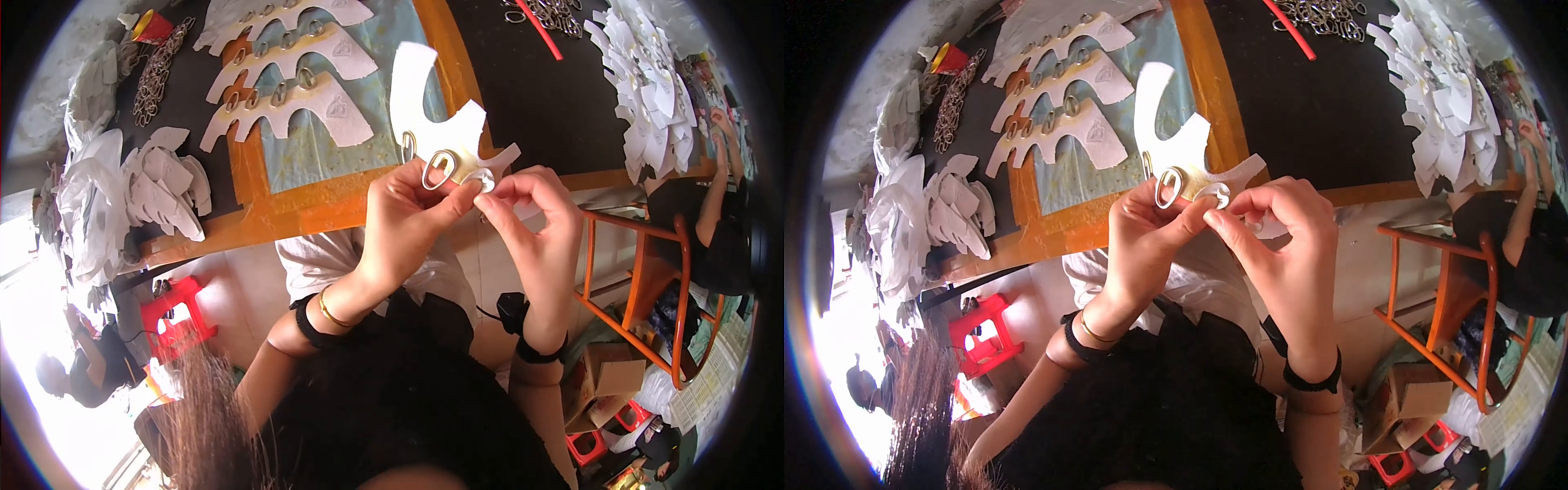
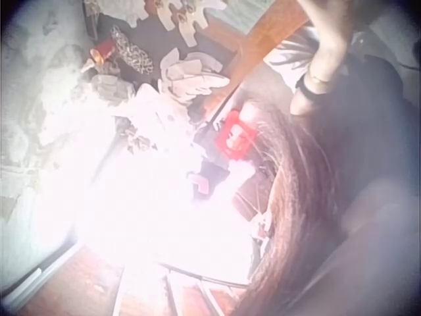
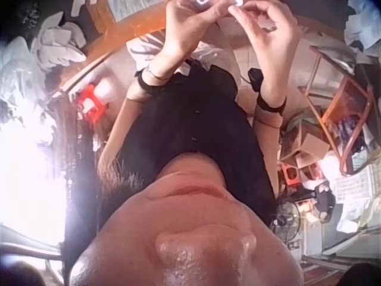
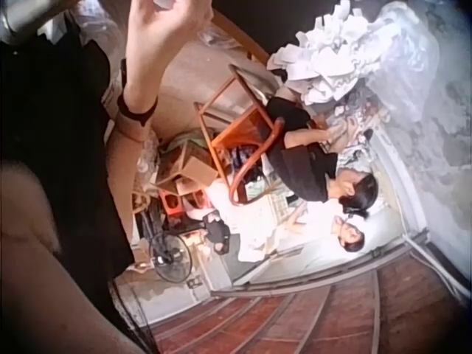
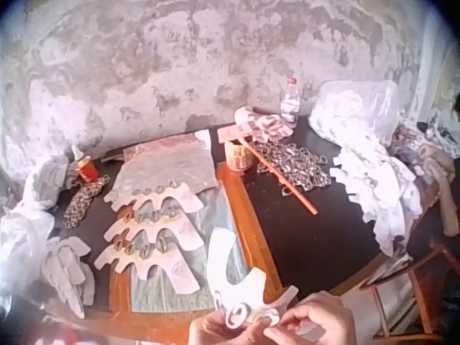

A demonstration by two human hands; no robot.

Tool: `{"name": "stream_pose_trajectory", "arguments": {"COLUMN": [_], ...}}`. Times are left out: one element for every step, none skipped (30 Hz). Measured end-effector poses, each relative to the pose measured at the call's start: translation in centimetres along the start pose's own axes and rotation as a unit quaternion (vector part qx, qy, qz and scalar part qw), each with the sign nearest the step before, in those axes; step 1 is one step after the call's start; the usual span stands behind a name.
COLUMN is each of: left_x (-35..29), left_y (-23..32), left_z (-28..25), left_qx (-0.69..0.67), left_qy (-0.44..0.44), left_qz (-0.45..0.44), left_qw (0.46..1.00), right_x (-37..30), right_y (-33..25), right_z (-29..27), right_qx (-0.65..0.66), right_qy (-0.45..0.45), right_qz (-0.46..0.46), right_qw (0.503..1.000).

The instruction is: Assembling shoe components by attaching metal eyelet rings and applying adhesive.

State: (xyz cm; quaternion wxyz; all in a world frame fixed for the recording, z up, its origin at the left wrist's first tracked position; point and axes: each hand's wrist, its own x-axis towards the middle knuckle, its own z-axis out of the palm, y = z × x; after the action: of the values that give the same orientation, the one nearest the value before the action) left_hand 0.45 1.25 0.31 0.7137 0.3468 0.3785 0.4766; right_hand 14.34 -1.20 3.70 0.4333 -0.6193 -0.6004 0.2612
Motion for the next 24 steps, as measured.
{"name": "stream_pose_trajectory", "arguments": {"left_x": [-0.1, -0.2, -0.2, -0.2, -0.2, -0.2, -0.2, -0.2, -0.1, -0.1, -0.1, 0.0, 0.0, 0.0, 0.0, -0.1, 0.0, -0.1, -0.1, -0.2, -0.2, -0.3, -0.3, -0.3], "left_y": [0.0, 0.1, 0.1, 0.1, 0.1, 0.1, 0.1, 0.1, 0.2, 0.3, 0.4, 0.3, 0.0, -0.2, -0.1, -0.1, -0.1, -0.1, 0.0, 0.2, 0.3, 0.5, 0.6, 0.6], "left_z": [0.1, 0.1, 0.1, 0.1, 0.1, 0.0, 0.0, 0.0, 0.1, 0.3, 0.3, 0.3, 0.1, 0.0, 0.0, -0.1, -0.1, -0.1, 0.0, 0.1, 0.3, 0.6, 0.6, 0.6], "left_qx": [0.006, 0.011, 0.011, 0.022, 0.034, 0.034, 0.021, 0.009, 0.008, -0.001, -0.009, -0.009, -0.014, -0.019, -0.019, -0.015, -0.012, -0.012, -0.015, -0.017, -0.016, -0.018, -0.02, -0.02], "left_qy": [0.009, 0.016, 0.016, 0.017, 0.018, 0.018, 0.012, 0.006, 0.006, 0.005, 0.005, 0.006, 0.008, 0.011, 0.011, 0.01, 0.007, 0.007, 0.009, 0.011, 0.011, 0.013, 0.016, 0.017], "left_qz": [0.004, 0.007, 0.007, 0.001, -0.004, -0.003, 0.001, 0.003, 0.003, -0.002, -0.006, -0.005, 0.007, 0.017, 0.017, 0.019, 0.02, 0.02, 0.019, 0.017, 0.017, 0.025, 0.034, 0.034], "left_qw": [1.0, 1.0, 1.0, 1.0, 0.999, 0.999, 1.0, 1.0, 1.0, 1.0, 1.0, 1.0, 1.0, 1.0, 1.0, 1.0, 1.0, 1.0, 1.0, 1.0, 1.0, 0.999, 0.999, 0.999], "right_x": [-0.1, -0.1, -0.1, -0.2, -0.2, -0.2, -0.1, -0.1, 0.0, 0.0, 0.0, 0.0, 0.0, -0.1, -0.1, 0.0, 0.0, 0.0, 0.1, 0.1, 0.2, 0.4, 0.5, 0.5], "right_y": [0.2, 0.1, -0.1, -0.2, -0.1, 0.2, 0.4, 0.5, 0.7, 0.7, 0.7, 0.6, 0.5, 0.5, 0.6, 0.7, 0.9, 1.0, 1.1, 1.2, 1.2, 1.2, 1.2, 1.2], "right_z": [0.3, 0.4, 0.4, 0.4, 0.3, 0.2, 0.0, -0.2, -0.5, -0.6, -0.5, -0.3, -0.2, -0.1, -0.1, 0.0, 0.0, 0.0, 0.0, 0.0, 0.0, 0.1, 0.1, 0.1], "right_qx": [0.0, 0.0, -0.003, -0.006, -0.005, 0.039, 0.083, 0.083, 0.098, 0.113, 0.114, 0.123, 0.133, 0.141, 0.141, 0.132, 0.123, 0.122, 0.13, 0.139, 0.139, 0.141, 0.142, 0.143], "right_qy": [0.023, 0.023, 0.018, 0.013, 0.013, -0.001, -0.015, -0.014, -0.026, -0.038, -0.039, -0.042, -0.045, -0.048, -0.048, -0.049, -0.05, -0.049, -0.051, -0.053, -0.053, -0.047, -0.041, -0.042], "right_qz": [-0.014, -0.013, -0.01, -0.006, -0.007, 0.02, 0.048, 0.048, 0.062, 0.077, 0.076, 0.084, 0.093, 0.103, 0.103, 0.088, 0.073, 0.073, 0.073, 0.072, 0.073, 0.075, 0.077, 0.077], "right_qw": [1.0, 1.0, 1.0, 1.0, 1.0, 0.999, 0.995, 0.995, 0.993, 0.99, 0.99, 0.988, 0.986, 0.983, 0.983, 0.986, 0.989, 0.989, 0.987, 0.986, 0.986, 0.986, 0.986, 0.986]}}
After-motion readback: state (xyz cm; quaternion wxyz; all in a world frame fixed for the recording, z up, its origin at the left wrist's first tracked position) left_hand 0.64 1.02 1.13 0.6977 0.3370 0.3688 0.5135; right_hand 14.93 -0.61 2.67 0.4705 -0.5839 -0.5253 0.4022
